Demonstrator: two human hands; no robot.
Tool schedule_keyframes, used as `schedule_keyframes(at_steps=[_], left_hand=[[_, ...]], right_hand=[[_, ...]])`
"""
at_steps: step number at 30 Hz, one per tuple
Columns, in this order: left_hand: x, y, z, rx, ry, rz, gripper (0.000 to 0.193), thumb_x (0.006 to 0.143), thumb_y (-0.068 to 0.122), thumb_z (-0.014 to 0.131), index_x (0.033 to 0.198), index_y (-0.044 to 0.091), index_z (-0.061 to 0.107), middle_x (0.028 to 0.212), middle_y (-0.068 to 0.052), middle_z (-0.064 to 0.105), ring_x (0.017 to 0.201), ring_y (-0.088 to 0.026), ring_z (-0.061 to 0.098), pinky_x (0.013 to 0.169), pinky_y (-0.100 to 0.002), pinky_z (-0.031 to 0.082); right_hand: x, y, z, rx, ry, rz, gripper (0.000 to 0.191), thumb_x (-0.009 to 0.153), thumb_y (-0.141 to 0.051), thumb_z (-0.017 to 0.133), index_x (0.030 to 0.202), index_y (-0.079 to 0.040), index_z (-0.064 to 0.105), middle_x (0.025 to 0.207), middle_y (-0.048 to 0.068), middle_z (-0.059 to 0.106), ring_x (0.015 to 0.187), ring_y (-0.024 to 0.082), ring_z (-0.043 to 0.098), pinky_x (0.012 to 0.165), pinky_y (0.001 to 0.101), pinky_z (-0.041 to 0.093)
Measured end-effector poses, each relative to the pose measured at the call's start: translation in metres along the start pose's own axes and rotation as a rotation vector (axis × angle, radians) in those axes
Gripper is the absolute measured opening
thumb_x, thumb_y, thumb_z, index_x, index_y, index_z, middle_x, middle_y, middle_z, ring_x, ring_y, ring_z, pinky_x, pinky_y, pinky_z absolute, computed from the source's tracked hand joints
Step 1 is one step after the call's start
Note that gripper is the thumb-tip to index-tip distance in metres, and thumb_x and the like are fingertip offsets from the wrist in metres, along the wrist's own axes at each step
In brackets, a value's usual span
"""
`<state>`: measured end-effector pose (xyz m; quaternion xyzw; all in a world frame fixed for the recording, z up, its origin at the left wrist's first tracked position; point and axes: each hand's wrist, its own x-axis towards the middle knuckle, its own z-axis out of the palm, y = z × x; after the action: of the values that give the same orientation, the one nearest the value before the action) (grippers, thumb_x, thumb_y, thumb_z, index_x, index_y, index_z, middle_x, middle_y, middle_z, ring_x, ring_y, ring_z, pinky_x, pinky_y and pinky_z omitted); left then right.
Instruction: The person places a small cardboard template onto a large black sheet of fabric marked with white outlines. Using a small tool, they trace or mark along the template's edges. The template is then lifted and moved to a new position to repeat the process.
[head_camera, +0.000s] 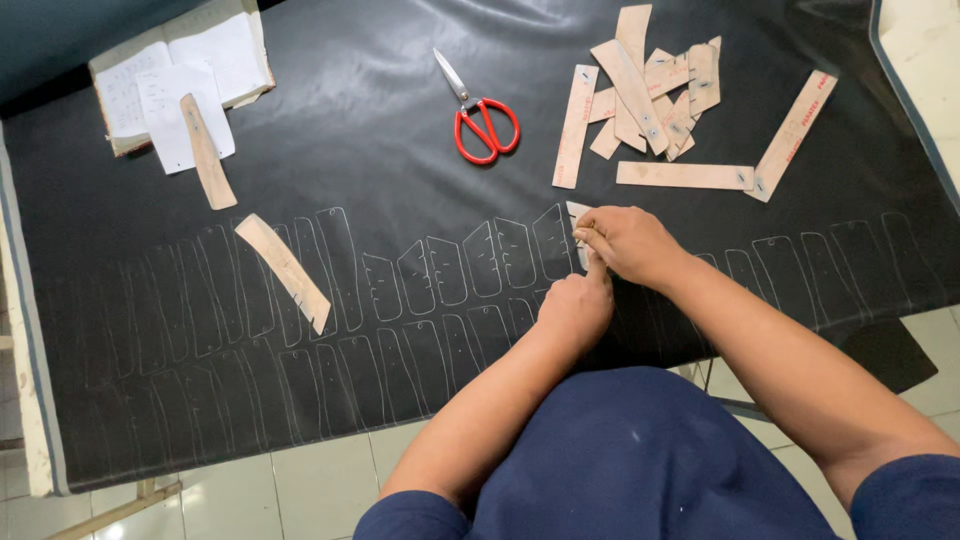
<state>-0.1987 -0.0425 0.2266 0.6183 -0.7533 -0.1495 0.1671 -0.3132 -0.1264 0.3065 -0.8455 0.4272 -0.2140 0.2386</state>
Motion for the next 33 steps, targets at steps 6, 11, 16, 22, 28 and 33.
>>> schedule_keyframes(at_steps=[6, 11, 16, 22, 28, 33], left_hand=[[-0.006, -0.004, -0.008, 0.232, -0.016, 0.217, 0.037, 0.102, 0.019, 0.051, 0.124, -0.005, 0.066, 0.138, -0.021, 0.060, 0.103, -0.030, 0.064, 0.092, -0.045, 0.047], [-0.006, -0.006, -0.014, 0.340, 0.198, 0.318, 0.033, 0.093, 0.022, 0.054, 0.111, 0.002, 0.073, 0.130, -0.018, 0.061, 0.131, -0.031, 0.053, 0.113, -0.054, 0.033], [0.001, -0.008, -0.021, 0.368, 0.206, 0.338, 0.032, 0.093, 0.022, 0.054, 0.109, 0.002, 0.074, 0.130, -0.018, 0.062, 0.129, -0.031, 0.054, 0.113, -0.054, 0.034], [0.013, -0.011, -0.039, 0.323, 0.122, 0.321, 0.027, 0.095, 0.020, 0.054, 0.105, 0.005, 0.074, 0.130, -0.016, 0.061, 0.130, -0.029, 0.053, 0.112, -0.053, 0.034], [0.017, -0.019, -0.048, 0.224, 0.115, 0.292, 0.029, 0.088, 0.016, 0.055, 0.109, 0.007, 0.072, 0.137, -0.012, 0.056, 0.132, -0.024, 0.052, 0.109, -0.055, 0.032], [0.025, -0.028, -0.055, 0.152, 0.056, 0.246, 0.030, 0.090, 0.016, 0.055, 0.114, 0.012, 0.072, 0.148, -0.013, 0.052, 0.129, -0.021, 0.054, 0.111, -0.053, 0.033]], right_hand=[[0.004, 0.007, 0.005, -0.048, 0.067, -0.073, 0.025, 0.096, -0.028, 0.064, 0.095, -0.005, 0.074, 0.091, 0.015, 0.074, 0.085, 0.035, 0.071, 0.076, 0.0440, 0.056], [0.007, 0.010, 0.005, -0.072, 0.046, -0.045, 0.024, 0.098, -0.027, 0.065, 0.095, -0.005, 0.074, 0.091, 0.015, 0.074, 0.085, 0.036, 0.071, 0.075, 0.0450, 0.055], [0.019, 0.010, 0.002, -0.037, 0.095, -0.075, 0.023, 0.096, -0.026, 0.066, 0.096, -0.005, 0.075, 0.092, 0.015, 0.074, 0.085, 0.035, 0.070, 0.074, 0.0439, 0.055], [0.040, 0.007, -0.007, -0.079, 0.193, -0.155, 0.020, 0.098, -0.023, 0.067, 0.096, -0.005, 0.074, 0.091, 0.014, 0.073, 0.083, 0.034, 0.070, 0.075, 0.0431, 0.055], [0.049, 0.002, -0.008, -0.023, 0.157, -0.077, 0.021, 0.098, -0.025, 0.067, 0.097, -0.006, 0.074, 0.089, 0.014, 0.073, 0.082, 0.035, 0.069, 0.072, 0.0432, 0.054], [0.062, 0.006, -0.004, -0.035, 0.180, -0.117, 0.021, 0.099, -0.025, 0.067, 0.098, -0.005, 0.074, 0.091, 0.014, 0.073, 0.084, 0.035, 0.069, 0.073, 0.0439, 0.054]])
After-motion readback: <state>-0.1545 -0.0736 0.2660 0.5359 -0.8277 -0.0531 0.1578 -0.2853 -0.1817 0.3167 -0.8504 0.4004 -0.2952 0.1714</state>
